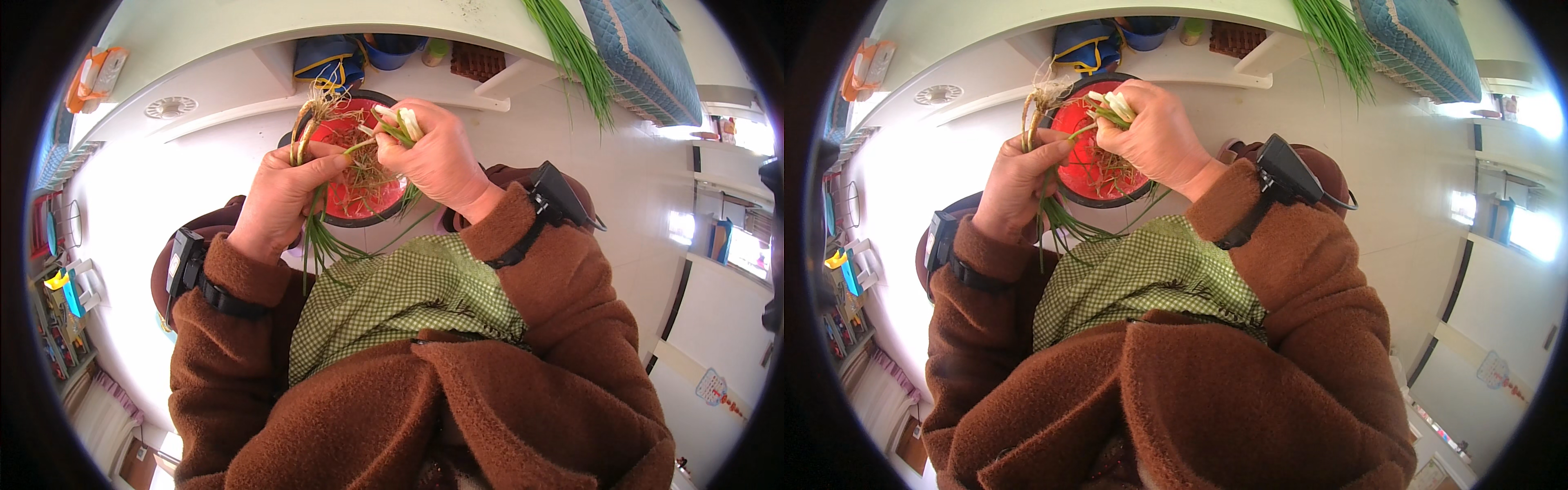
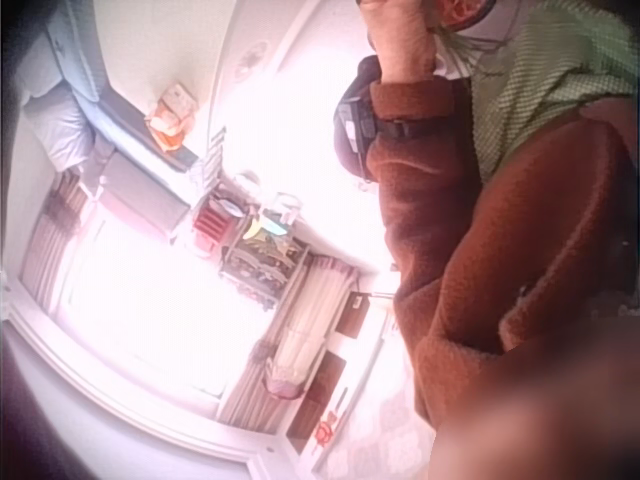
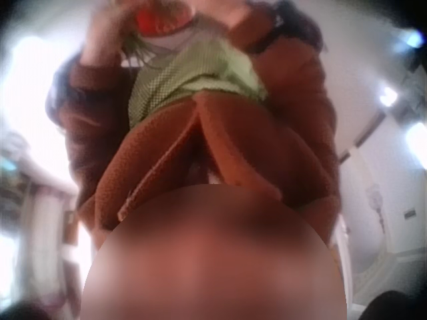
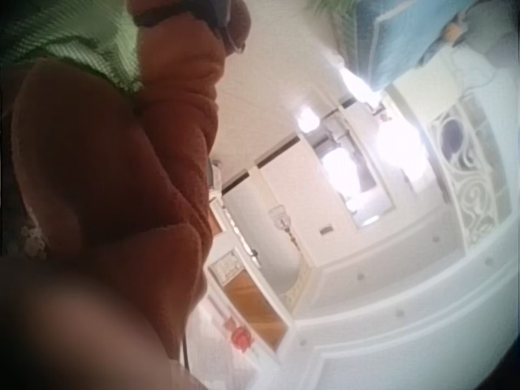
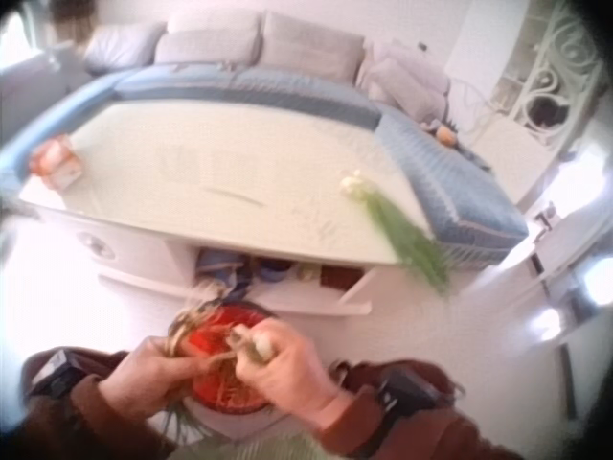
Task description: The person holds a bunch of green onions and repeatedly pulls off the root ends by hand, dropping them into a red bowl. The cleaned green onions are held in the other hand and eventually placed on the table.
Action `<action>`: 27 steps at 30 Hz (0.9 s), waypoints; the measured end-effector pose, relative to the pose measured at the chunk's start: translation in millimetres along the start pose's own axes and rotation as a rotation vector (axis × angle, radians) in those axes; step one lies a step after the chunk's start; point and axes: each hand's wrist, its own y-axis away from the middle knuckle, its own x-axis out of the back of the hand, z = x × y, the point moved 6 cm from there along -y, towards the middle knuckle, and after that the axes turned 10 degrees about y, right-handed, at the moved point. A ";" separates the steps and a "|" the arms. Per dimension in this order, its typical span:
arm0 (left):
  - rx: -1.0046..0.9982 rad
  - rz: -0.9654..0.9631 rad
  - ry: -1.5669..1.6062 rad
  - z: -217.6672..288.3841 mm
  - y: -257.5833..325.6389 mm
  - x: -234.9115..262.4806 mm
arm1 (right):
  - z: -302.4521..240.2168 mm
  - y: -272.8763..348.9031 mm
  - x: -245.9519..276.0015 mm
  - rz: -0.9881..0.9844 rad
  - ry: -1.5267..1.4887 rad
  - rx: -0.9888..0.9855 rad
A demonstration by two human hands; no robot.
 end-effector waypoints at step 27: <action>-0.059 0.032 -0.279 10.7 6.0 14.1 | 10.8 3.6 -6.0 -0.406 -0.397 -0.419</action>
